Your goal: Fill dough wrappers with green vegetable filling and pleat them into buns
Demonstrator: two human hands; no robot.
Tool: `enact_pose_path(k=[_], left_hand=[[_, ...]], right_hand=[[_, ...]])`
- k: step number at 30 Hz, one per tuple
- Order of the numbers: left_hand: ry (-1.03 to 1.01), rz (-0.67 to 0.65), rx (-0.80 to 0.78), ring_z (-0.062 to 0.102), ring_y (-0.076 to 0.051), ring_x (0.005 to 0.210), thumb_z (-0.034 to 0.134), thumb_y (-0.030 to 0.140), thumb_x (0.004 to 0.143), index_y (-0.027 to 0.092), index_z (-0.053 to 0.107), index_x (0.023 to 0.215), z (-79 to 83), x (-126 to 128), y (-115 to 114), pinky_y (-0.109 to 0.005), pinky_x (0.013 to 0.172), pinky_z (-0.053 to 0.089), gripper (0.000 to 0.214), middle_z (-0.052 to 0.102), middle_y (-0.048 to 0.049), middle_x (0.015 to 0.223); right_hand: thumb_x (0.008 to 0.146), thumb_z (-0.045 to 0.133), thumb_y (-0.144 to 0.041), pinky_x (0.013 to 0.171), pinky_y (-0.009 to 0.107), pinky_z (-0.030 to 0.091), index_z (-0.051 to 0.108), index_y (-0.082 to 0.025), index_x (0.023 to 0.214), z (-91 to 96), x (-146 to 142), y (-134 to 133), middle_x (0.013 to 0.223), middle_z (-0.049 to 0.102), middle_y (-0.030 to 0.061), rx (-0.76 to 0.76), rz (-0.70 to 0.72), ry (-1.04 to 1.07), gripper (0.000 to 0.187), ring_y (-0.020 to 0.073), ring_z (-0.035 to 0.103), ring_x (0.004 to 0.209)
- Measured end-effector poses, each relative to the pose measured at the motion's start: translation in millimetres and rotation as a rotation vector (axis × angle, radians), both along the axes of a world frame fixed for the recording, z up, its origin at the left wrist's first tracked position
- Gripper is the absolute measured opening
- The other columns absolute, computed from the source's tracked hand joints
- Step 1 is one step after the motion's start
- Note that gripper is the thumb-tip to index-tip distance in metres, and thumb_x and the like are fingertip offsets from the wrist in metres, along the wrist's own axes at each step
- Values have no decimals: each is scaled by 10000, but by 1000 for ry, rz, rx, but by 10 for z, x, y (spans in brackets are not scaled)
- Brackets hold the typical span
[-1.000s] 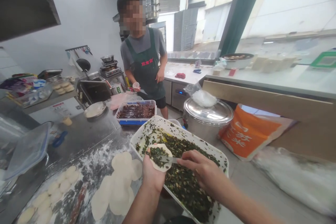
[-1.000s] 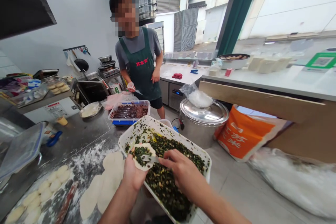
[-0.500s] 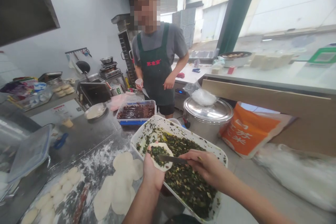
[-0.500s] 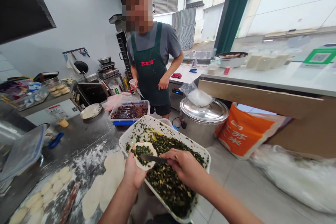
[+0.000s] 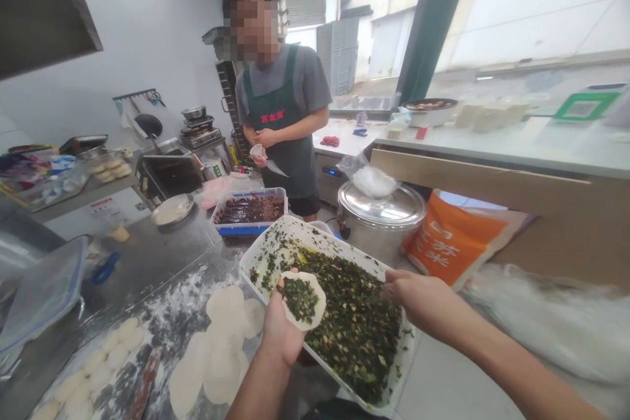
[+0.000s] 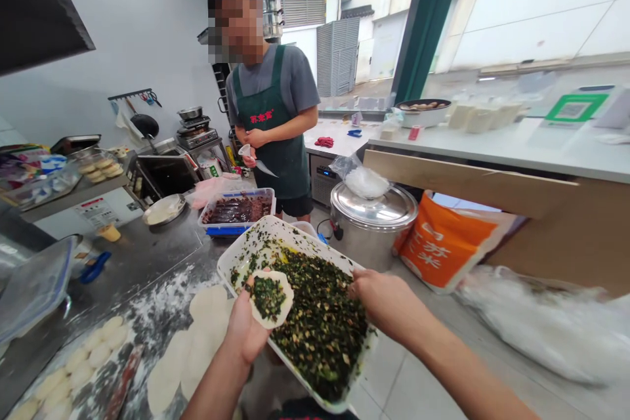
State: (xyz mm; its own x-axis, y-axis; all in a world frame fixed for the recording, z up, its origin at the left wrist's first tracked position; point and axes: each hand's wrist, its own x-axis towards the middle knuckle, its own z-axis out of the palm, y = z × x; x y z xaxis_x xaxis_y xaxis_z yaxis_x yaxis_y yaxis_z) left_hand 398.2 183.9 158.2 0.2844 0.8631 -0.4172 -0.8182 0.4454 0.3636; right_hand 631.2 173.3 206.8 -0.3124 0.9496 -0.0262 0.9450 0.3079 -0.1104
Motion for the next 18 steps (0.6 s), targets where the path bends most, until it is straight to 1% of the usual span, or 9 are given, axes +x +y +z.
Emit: enact_pose_path(k=[2,4,5,7,9,10,14,16,18], left_hand=[[-1,-48,12,577,-204,798,502,385,718,190,544,1029,32,29,-32,-377,746,428,369,641,-61,852],[-8,-96,20,570,-211,827,488,403,724,170,546,1025,75,70,-67,-381,760,424,385,639,-74,861],[-10,-123,20,567,-216,836,478,415,728,154,550,1018,96,92,-85,-383,766,422,397,638,-84,862],[-12,-181,27,562,-227,849,459,440,732,124,558,1002,134,138,-115,-388,777,418,427,634,-104,872],[-10,-229,44,559,-234,855,453,461,729,115,563,986,160,180,-139,-392,786,414,445,626,-113,896],[-3,-242,57,558,-236,856,455,466,726,116,565,979,166,198,-149,-392,789,413,446,622,-114,909],[61,-232,89,565,-230,836,489,445,714,114,574,916,150,240,-177,-377,778,421,396,620,-112,892],[107,-202,102,572,-218,815,521,395,710,115,571,871,125,242,-189,-359,764,428,327,625,-102,854],[166,-164,118,578,-199,794,554,315,702,125,556,858,104,236,-200,-335,749,433,246,628,-82,818]], right_hand=[[628,414,-16,552,248,365,581,-179,540,-95,19,-2,690,600,58,-10,35,-136,250,171,555,673],[647,443,-50,660,304,371,587,-173,546,-128,-39,7,705,595,75,27,98,-118,215,197,543,745],[669,459,-88,710,325,362,603,-178,594,-114,-91,16,738,593,77,53,122,-55,185,201,533,776],[726,464,-190,746,320,359,615,-196,779,-46,-222,45,829,583,70,56,137,174,160,185,519,801],[781,421,-298,682,269,385,574,-202,929,22,-360,86,858,577,54,-35,132,461,233,153,519,756],[793,402,-341,631,247,391,565,-196,940,38,-421,110,831,578,43,-100,132,589,263,140,517,712],[727,487,-425,469,213,346,564,-158,760,-62,-570,208,629,532,-5,-344,102,921,280,101,457,526],[693,537,-404,441,203,315,544,-151,703,-143,-592,239,560,489,-27,-403,84,997,253,86,417,488],[695,545,-373,443,197,301,533,-154,685,-191,-601,251,540,463,-39,-399,94,1021,219,79,400,489]])
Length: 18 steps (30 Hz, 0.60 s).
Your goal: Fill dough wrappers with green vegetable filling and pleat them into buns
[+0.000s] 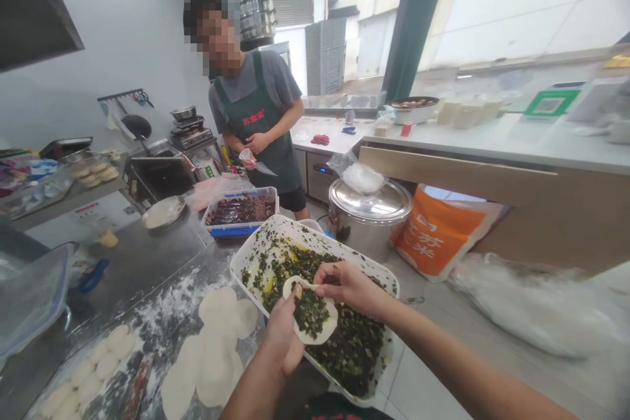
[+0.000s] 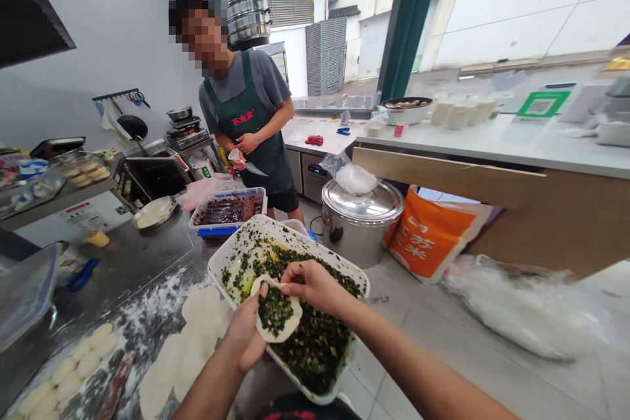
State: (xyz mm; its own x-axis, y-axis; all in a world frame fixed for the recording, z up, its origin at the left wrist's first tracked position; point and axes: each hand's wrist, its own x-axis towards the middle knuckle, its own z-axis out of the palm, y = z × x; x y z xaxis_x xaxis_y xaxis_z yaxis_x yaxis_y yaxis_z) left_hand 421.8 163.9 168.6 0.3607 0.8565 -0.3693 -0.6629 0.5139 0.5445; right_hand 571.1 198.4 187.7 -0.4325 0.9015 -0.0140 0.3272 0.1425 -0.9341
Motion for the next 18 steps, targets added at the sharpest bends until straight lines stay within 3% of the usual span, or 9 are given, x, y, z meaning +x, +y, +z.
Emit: enact_pose_path(k=[6,12,15,18], left_hand=[[112,25,63,580,-163,752,566,195,690,138,520,887,-16,-17,-4,-278,710,434,210,622,-53,778],[232,-26,110,568,-140,683,559,207,677,150,520,907,-67,-13,53,-254,660,420,239,610,-37,753],[337,-78,159,549,-127,631,545,188,665,153,530,943,-92,-27,86,-244,624,409,281,601,-22,715],[449,-114,222,516,-117,577,530,153,638,153,553,934,-98,-52,121,-234,578,392,297,585,-6,664]], right_hand=[[720,524,-336,517,209,348,545,-162,779,53,-18,-12,640,533,-16,79,4,-65,186,102,464,575],[733,514,-285,599,218,363,575,-166,695,123,-24,-13,690,566,0,232,51,-146,139,112,495,642],[728,517,-287,538,208,358,554,-164,741,62,-37,25,652,550,-9,175,13,-118,129,106,484,594],[693,557,-281,486,205,350,519,-165,930,-4,-47,75,621,546,-23,76,-7,-110,267,107,481,547]])
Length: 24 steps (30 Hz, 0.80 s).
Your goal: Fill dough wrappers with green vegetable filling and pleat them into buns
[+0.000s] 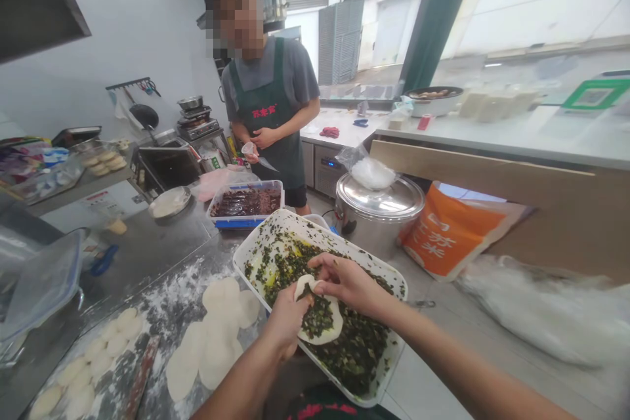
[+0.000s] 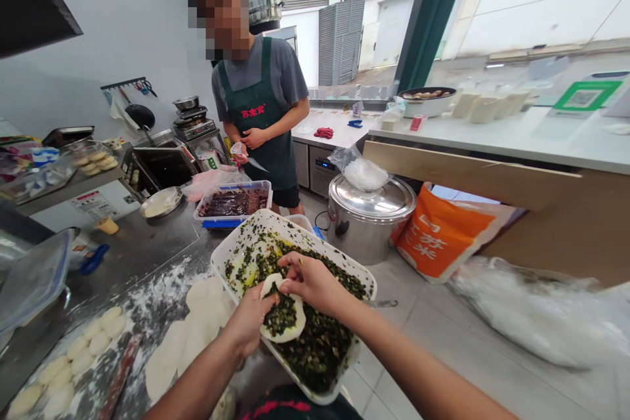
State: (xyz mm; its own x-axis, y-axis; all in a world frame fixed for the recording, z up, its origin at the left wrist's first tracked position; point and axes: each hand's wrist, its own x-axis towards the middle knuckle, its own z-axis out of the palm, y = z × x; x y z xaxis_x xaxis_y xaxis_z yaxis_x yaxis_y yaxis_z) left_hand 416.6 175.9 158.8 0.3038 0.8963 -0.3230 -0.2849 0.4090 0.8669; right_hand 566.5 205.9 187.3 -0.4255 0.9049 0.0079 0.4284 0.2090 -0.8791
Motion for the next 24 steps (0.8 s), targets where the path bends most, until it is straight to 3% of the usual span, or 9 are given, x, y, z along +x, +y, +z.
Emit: enact_pose_path(k=[2,4,6,9,13,16,19,21,24], left_hand=[[54,-28,12,491,-113,538,520,150,626,159,568,900,-3,-18,19,-237,554,383,278,566,7,623],[87,-57,1,473,-114,516,511,144,612,164,581,830,-17,-33,31,-245,549,381,230,542,19,582],[113,-83,-8,472,-121,523,509,133,593,165,586,759,-49,-41,42,-252,561,382,186,528,24,556],[166,-128,38,485,-134,574,499,104,571,159,603,724,-118,-42,71,-246,580,377,193,541,17,569],[199,-154,47,498,-132,594,505,79,562,156,602,793,-109,-77,146,-232,565,372,262,570,3,622],[39,-168,-77,527,-139,594,551,164,616,175,559,937,34,-140,181,-259,579,399,321,599,-24,713],[-243,-167,-160,554,-152,672,531,290,696,206,495,1057,165,-165,160,-295,634,421,372,603,-61,859],[-345,-92,-142,558,-152,709,530,295,710,216,468,1087,175,-137,132,-296,656,422,391,598,-67,901],[-297,24,-114,562,-150,710,566,277,687,211,479,1067,94,-55,110,-282,656,421,395,604,-58,872]], right_hand=[[689,558,-277,490,211,352,543,-166,909,7,-4,16,620,552,-17,3,33,-51,247,111,483,545],[693,551,-275,530,220,362,576,-163,737,56,-12,10,657,558,3,80,67,-102,124,118,492,590],[696,545,-264,578,226,370,557,-162,637,120,-31,-6,685,557,12,168,98,-121,119,124,497,639],[683,546,-226,546,219,361,548,-168,699,185,-69,-7,637,547,-5,148,147,-148,61,115,485,597],[639,572,-205,514,217,349,564,-163,806,166,-73,72,630,541,-16,68,157,-159,173,109,471,562],[667,550,-262,521,221,353,573,-157,707,87,-20,147,638,528,-8,92,56,-88,115,108,459,572],[711,501,-335,483,219,346,536,-154,708,-3,30,177,592,510,-17,29,-73,36,184,105,445,534],[721,488,-356,483,222,352,527,-152,729,-34,37,164,601,522,-12,10,-97,77,207,111,457,540],[719,501,-312,555,239,376,557,-156,730,-3,19,108,672,556,10,113,-68,-21,165,127,486,606]])
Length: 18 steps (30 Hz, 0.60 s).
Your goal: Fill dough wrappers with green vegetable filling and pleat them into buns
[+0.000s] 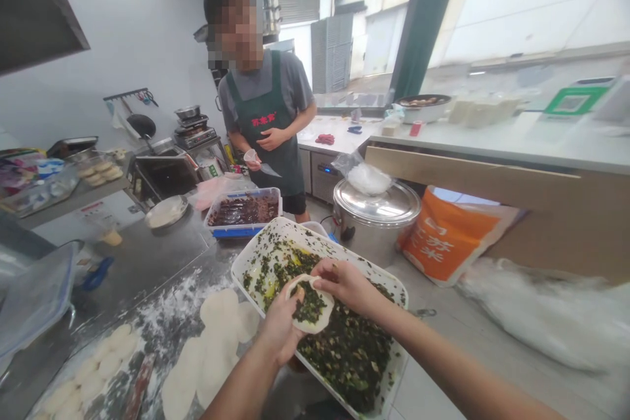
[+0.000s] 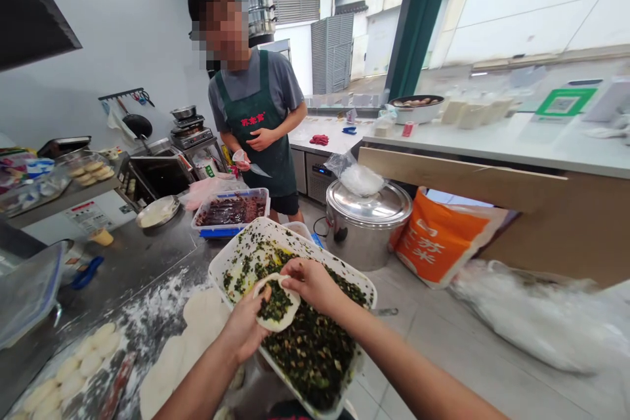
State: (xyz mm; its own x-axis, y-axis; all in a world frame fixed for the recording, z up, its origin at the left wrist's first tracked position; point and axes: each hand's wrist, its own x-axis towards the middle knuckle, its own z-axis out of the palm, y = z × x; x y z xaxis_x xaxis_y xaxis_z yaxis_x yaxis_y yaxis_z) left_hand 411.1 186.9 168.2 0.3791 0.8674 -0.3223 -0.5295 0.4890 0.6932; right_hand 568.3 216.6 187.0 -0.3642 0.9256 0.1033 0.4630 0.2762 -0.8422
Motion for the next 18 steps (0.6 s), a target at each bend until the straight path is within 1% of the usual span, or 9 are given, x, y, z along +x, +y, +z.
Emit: enact_pose_path(k=[2,4,6,8,10,12,14,16,18], left_hand=[[106,20,-17,564,-150,679,584,290,666,196,514,1016,-61,50,5,-277,643,419,370,611,-45,807],[182,-1,-9,561,-149,649,587,281,651,181,543,971,-93,81,18,-274,634,414,338,610,-33,746],[219,-24,39,553,-145,629,581,243,640,170,564,941,-97,94,27,-268,632,404,310,606,-22,703],[255,-40,91,542,-145,616,567,208,631,165,579,920,-92,90,32,-265,630,394,292,599,-13,671],[306,-46,123,523,-141,598,556,188,621,164,590,903,-96,74,37,-260,619,381,285,588,-3,641],[362,-52,149,504,-138,592,540,167,615,162,596,891,-112,52,47,-251,606,367,281,579,2,627],[425,-73,190,484,-132,592,509,128,606,156,607,856,-136,31,66,-239,597,352,270,573,6,620],[486,-100,263,467,-127,595,469,87,594,151,618,803,-162,16,94,-229,593,340,265,564,11,609],[538,-120,329,457,-126,604,454,63,581,151,624,745,-184,7,131,-225,598,334,252,559,14,602]], right_hand=[[719,501,-255,608,246,377,572,-167,695,58,-15,-40,708,566,18,92,57,-112,116,132,495,645],[714,496,-206,617,240,371,569,-175,671,114,-23,-62,706,566,13,141,107,-177,90,128,497,651],[696,502,-179,575,227,367,560,-181,700,145,-22,-58,667,561,-1,114,109,-185,58,120,494,614],[669,526,-170,536,219,365,554,-188,801,148,-16,-34,637,563,-18,35,96,-159,136,117,495,576],[658,539,-177,524,219,367,558,-189,845,139,-11,-10,635,574,-20,-25,105,-151,189,118,501,563],[653,546,-183,546,223,370,584,-185,775,139,-15,-1,671,584,-6,2,117,-182,127,122,509,591],[653,546,-180,570,223,366,589,-182,682,155,-33,-8,697,581,2,76,123,-223,52,124,506,623],[651,543,-173,563,216,358,577,-183,684,179,-61,-18,683,571,-3,109,125,-237,48,119,497,620],[649,541,-171,531,210,347,564,-186,759,191,-92,-15,642,559,-18,79,132,-235,113,110,481,577]])
